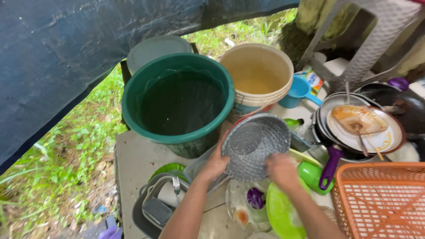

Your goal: Washing and rinsing plastic containers, bowls, and mugs using soapy water.

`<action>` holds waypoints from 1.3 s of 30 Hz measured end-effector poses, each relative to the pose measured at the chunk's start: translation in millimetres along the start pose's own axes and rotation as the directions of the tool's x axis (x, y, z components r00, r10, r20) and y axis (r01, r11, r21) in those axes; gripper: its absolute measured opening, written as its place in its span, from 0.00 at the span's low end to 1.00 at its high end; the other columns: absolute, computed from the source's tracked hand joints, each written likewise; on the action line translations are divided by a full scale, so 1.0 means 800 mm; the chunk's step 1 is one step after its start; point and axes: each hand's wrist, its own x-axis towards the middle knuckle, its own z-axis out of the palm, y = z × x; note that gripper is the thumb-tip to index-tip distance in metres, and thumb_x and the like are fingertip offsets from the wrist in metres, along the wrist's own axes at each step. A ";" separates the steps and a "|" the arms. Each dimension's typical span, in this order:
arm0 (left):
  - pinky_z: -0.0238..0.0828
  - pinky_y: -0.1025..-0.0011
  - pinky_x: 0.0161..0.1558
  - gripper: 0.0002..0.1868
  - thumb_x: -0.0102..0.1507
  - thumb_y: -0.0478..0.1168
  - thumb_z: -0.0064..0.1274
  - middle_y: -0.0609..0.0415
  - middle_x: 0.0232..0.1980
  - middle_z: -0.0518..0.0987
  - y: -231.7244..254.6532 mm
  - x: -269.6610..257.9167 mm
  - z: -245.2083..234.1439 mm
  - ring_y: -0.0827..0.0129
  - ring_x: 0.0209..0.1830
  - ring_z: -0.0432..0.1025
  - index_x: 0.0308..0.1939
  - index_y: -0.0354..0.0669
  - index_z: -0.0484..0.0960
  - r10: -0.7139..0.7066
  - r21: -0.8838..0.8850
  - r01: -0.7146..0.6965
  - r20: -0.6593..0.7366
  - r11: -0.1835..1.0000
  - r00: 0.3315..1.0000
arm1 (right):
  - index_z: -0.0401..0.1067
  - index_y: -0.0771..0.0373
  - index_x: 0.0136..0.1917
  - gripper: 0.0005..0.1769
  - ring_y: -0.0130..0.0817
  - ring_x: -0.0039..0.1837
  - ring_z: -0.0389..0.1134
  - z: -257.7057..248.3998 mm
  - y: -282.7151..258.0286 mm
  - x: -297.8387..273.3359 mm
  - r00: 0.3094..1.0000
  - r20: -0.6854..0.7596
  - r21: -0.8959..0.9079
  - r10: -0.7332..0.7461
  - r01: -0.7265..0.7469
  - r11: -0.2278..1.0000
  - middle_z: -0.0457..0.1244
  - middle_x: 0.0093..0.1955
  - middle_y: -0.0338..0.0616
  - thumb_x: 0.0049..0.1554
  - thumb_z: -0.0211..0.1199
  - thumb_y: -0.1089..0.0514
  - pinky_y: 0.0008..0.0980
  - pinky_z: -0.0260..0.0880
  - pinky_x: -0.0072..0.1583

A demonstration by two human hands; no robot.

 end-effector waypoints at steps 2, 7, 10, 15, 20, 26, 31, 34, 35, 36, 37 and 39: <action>0.59 0.57 0.69 0.55 0.56 0.22 0.46 0.40 0.83 0.61 0.026 0.001 -0.018 0.51 0.79 0.59 0.88 0.52 0.52 0.031 0.100 -0.032 0.019 0.994 0.999 | 0.77 0.57 0.45 0.08 0.49 0.57 0.67 -0.009 0.036 -0.006 0.973 0.063 -0.075 0.222 -0.218 0.973 0.67 0.46 0.47 0.52 0.62 0.56 0.46 0.67 0.59; 0.78 0.63 0.38 0.47 0.58 0.34 0.48 0.48 0.68 0.74 0.092 -0.009 -0.065 0.57 0.55 0.75 0.81 0.59 0.51 -0.509 -0.116 0.509 0.035 0.853 0.860 | 0.69 0.63 0.66 0.25 0.38 0.63 0.66 0.049 0.077 0.007 0.894 0.196 0.817 0.403 -0.376 0.437 0.68 0.63 0.45 0.59 0.62 0.51 0.37 0.63 0.64; 0.79 0.62 0.42 0.43 0.62 0.44 0.55 0.58 0.71 0.68 0.170 -0.035 -0.095 0.63 0.58 0.71 0.78 0.59 0.50 -0.497 0.004 0.503 0.165 0.864 0.852 | 0.68 0.66 0.67 0.33 0.35 0.63 0.68 0.076 0.052 0.019 0.881 0.346 0.760 0.321 -0.464 0.455 0.68 0.63 0.48 0.51 0.70 0.54 0.37 0.65 0.64; 0.76 0.64 0.51 0.27 0.70 0.53 0.45 0.48 0.60 0.80 -0.048 -0.190 -0.303 0.60 0.54 0.77 0.65 0.39 0.76 -0.574 -0.126 0.560 -0.219 0.819 0.789 | 0.72 0.70 0.65 0.30 0.42 0.61 0.70 0.094 0.042 0.038 0.813 0.539 0.734 0.221 -0.582 0.350 0.71 0.61 0.51 0.50 0.66 0.60 0.41 0.66 0.64; 0.74 0.53 0.41 0.30 0.72 0.59 0.47 0.43 0.40 0.83 -0.127 -0.357 -0.316 0.55 0.38 0.76 0.49 0.34 0.88 -0.731 -0.082 0.831 -0.529 0.550 0.431 | 0.70 0.70 0.65 0.29 0.42 0.60 0.71 0.106 0.015 0.056 0.718 0.688 0.610 0.109 -0.653 0.449 0.71 0.60 0.50 0.50 0.66 0.61 0.42 0.68 0.64; 0.82 0.52 0.38 0.16 0.64 0.41 0.49 0.51 0.41 0.85 -0.131 -0.412 -0.262 0.58 0.35 0.82 0.55 0.48 0.80 -0.892 -0.495 0.763 -0.388 0.415 0.233 | 0.71 0.74 0.64 0.28 0.48 0.59 0.74 0.128 0.010 0.063 0.530 0.848 0.436 0.008 -0.705 0.559 0.74 0.58 0.59 0.53 0.64 0.56 0.46 0.70 0.63; 0.85 0.53 0.40 0.18 0.65 0.37 0.45 0.42 0.46 0.85 -0.108 -0.422 -0.334 0.51 0.40 0.83 0.58 0.38 0.77 -0.775 -0.555 0.540 -0.441 0.632 0.452 | 0.66 0.69 0.69 0.34 0.44 0.64 0.71 0.106 0.002 0.072 0.471 0.882 0.334 -0.008 -0.614 0.715 0.69 0.65 0.52 0.51 0.67 0.55 0.43 0.69 0.64; 0.84 0.52 0.44 0.19 0.66 0.38 0.48 0.39 0.48 0.84 -0.073 -0.426 -0.416 0.47 0.42 0.82 0.59 0.33 0.75 -0.781 -0.482 0.620 -0.456 0.619 0.427 | 0.73 0.64 0.65 0.33 0.42 0.60 0.73 0.101 -0.027 0.059 0.372 0.927 0.239 -0.035 -0.518 0.821 0.72 0.60 0.51 0.50 0.66 0.46 0.41 0.71 0.62; 0.84 0.52 0.44 0.19 0.66 0.38 0.48 0.39 0.48 0.84 -0.049 -0.423 -0.427 0.47 0.42 0.82 0.59 0.33 0.75 -0.783 -0.485 0.619 -0.453 0.618 0.427 | 0.73 0.64 0.65 0.33 0.42 0.60 0.73 0.126 -0.043 0.049 0.370 0.928 0.235 -0.032 -0.519 0.822 0.72 0.60 0.51 0.50 0.66 0.46 0.41 0.71 0.62; 0.84 0.53 0.45 0.19 0.65 0.38 0.49 0.41 0.48 0.84 -0.025 -0.420 -0.438 0.49 0.43 0.81 0.59 0.36 0.75 -0.786 -0.509 0.602 -0.448 0.615 0.425 | 0.72 0.66 0.63 0.34 0.41 0.60 0.72 0.151 -0.059 0.038 0.352 0.936 0.161 0.008 -0.448 0.880 0.70 0.59 0.51 0.51 0.66 0.42 0.40 0.71 0.62; 0.83 0.54 0.47 0.19 0.65 0.38 0.50 0.44 0.48 0.84 0.001 -0.416 -0.452 0.51 0.44 0.81 0.60 0.40 0.75 -0.787 -0.530 0.584 -0.445 0.615 0.427 | 0.71 0.68 0.62 0.35 0.41 0.59 0.70 0.175 -0.076 0.029 0.341 0.939 0.087 0.049 -0.371 0.925 0.68 0.58 0.51 0.53 0.66 0.38 0.39 0.70 0.62; 0.83 0.53 0.45 0.20 0.64 0.39 0.49 0.43 0.47 0.84 0.033 -0.406 -0.451 0.51 0.42 0.81 0.61 0.41 0.74 -0.797 -0.483 0.639 -0.435 0.599 0.418 | 0.69 0.66 0.65 0.34 0.44 0.61 0.71 0.214 -0.139 0.009 0.359 0.933 0.198 -0.017 -0.474 0.858 0.68 0.60 0.53 0.55 0.65 0.39 0.44 0.71 0.64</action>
